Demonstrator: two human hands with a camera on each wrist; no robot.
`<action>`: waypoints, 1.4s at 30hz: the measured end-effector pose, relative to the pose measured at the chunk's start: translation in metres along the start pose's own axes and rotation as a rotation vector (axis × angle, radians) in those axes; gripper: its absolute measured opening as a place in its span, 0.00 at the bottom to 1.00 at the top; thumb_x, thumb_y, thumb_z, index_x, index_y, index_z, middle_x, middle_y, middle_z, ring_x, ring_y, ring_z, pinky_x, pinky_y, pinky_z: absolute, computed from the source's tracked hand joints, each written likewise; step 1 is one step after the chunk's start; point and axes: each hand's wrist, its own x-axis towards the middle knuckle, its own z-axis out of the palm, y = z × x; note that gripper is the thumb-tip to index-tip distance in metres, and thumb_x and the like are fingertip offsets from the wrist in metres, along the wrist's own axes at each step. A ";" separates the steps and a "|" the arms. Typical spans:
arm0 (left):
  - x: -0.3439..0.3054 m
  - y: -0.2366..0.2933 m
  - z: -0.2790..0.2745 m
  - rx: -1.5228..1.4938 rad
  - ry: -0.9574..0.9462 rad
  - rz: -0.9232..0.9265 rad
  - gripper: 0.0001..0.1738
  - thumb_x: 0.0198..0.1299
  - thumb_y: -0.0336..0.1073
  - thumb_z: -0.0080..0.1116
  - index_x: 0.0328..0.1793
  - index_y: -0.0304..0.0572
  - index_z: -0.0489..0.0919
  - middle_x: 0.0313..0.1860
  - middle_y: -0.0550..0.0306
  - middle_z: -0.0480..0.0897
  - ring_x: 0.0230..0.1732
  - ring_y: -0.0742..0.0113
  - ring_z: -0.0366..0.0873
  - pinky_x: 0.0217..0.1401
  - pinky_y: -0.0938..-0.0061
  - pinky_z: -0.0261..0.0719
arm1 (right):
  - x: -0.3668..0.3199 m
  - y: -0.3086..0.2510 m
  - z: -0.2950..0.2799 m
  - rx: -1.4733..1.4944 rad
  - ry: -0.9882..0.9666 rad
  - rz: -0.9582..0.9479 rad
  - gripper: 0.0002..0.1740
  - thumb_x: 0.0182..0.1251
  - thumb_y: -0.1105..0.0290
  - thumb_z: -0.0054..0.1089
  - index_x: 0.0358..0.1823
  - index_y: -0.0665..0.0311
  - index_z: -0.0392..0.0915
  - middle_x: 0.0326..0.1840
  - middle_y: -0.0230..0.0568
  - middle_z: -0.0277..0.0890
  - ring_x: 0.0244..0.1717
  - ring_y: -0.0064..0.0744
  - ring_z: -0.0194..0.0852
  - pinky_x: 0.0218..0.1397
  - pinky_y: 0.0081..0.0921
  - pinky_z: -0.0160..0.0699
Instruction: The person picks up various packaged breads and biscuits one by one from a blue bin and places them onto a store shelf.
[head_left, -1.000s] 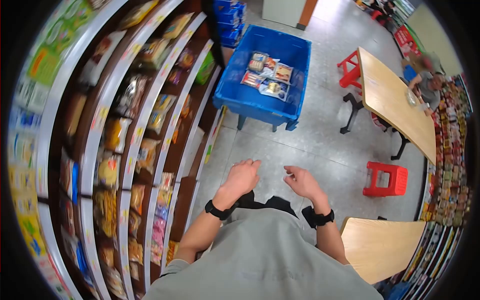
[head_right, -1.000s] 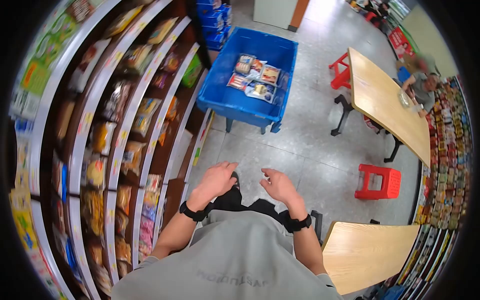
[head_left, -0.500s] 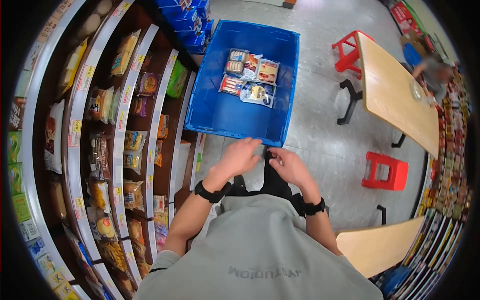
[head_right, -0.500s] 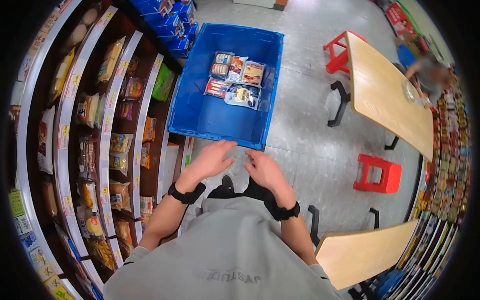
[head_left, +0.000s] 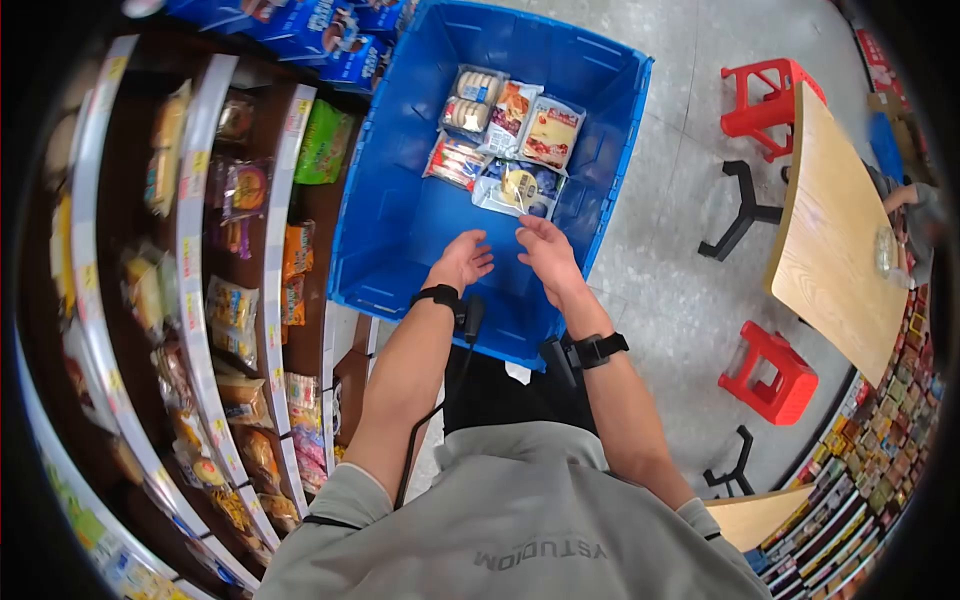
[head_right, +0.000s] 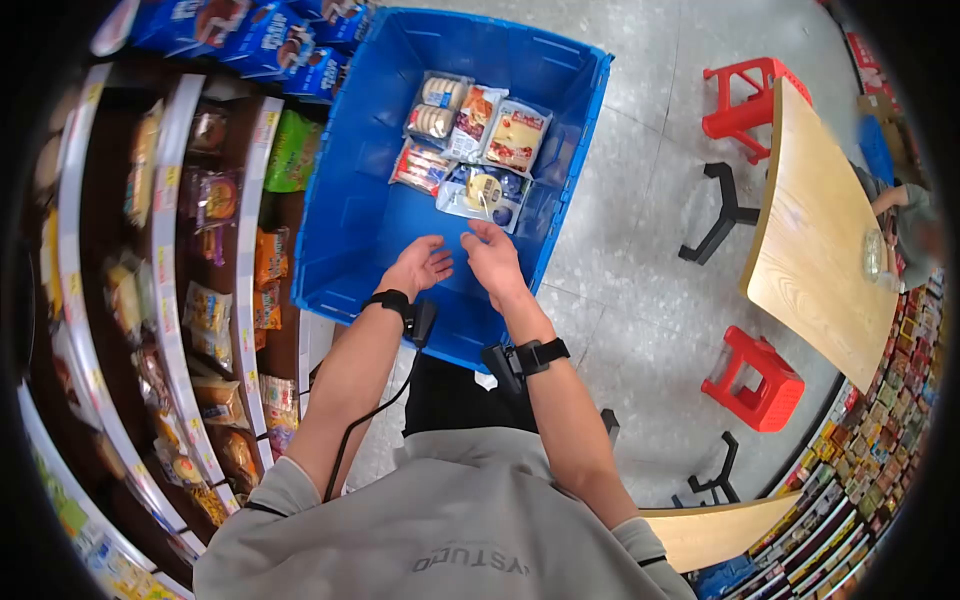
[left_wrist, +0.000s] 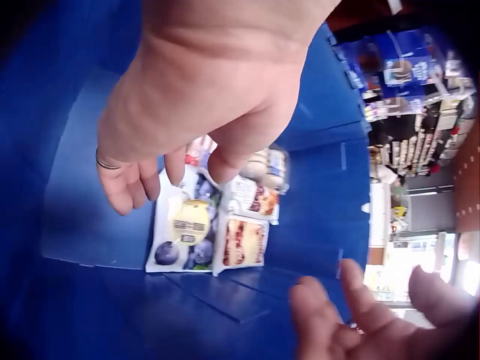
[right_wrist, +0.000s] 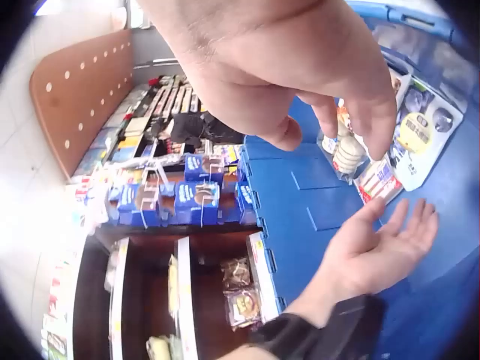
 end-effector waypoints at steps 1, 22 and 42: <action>0.019 0.003 0.003 0.007 -0.003 -0.025 0.29 0.65 0.43 0.55 0.69 0.41 0.65 0.73 0.42 0.63 0.71 0.43 0.61 0.70 0.49 0.63 | 0.007 -0.001 0.001 0.096 0.034 0.038 0.27 0.65 0.64 0.58 0.64 0.69 0.71 0.58 0.48 0.76 0.54 0.34 0.75 0.56 0.28 0.73; 0.143 -0.004 0.060 -0.281 0.276 0.106 0.19 0.59 0.41 0.66 0.51 0.42 0.75 0.42 0.58 0.79 0.40 0.71 0.75 0.41 0.68 0.74 | 0.064 0.028 0.027 0.104 0.164 0.210 0.25 0.71 0.65 0.54 0.66 0.66 0.67 0.62 0.37 0.70 0.58 0.27 0.69 0.57 0.28 0.72; -0.052 0.020 -0.002 -0.482 -0.358 0.484 0.25 0.68 0.35 0.41 0.69 0.30 0.64 0.66 0.44 0.74 0.67 0.53 0.71 0.72 0.57 0.66 | 0.041 -0.042 -0.006 -0.074 0.051 -0.076 0.21 0.70 0.65 0.54 0.62 0.65 0.72 0.57 0.37 0.75 0.53 0.24 0.71 0.53 0.25 0.72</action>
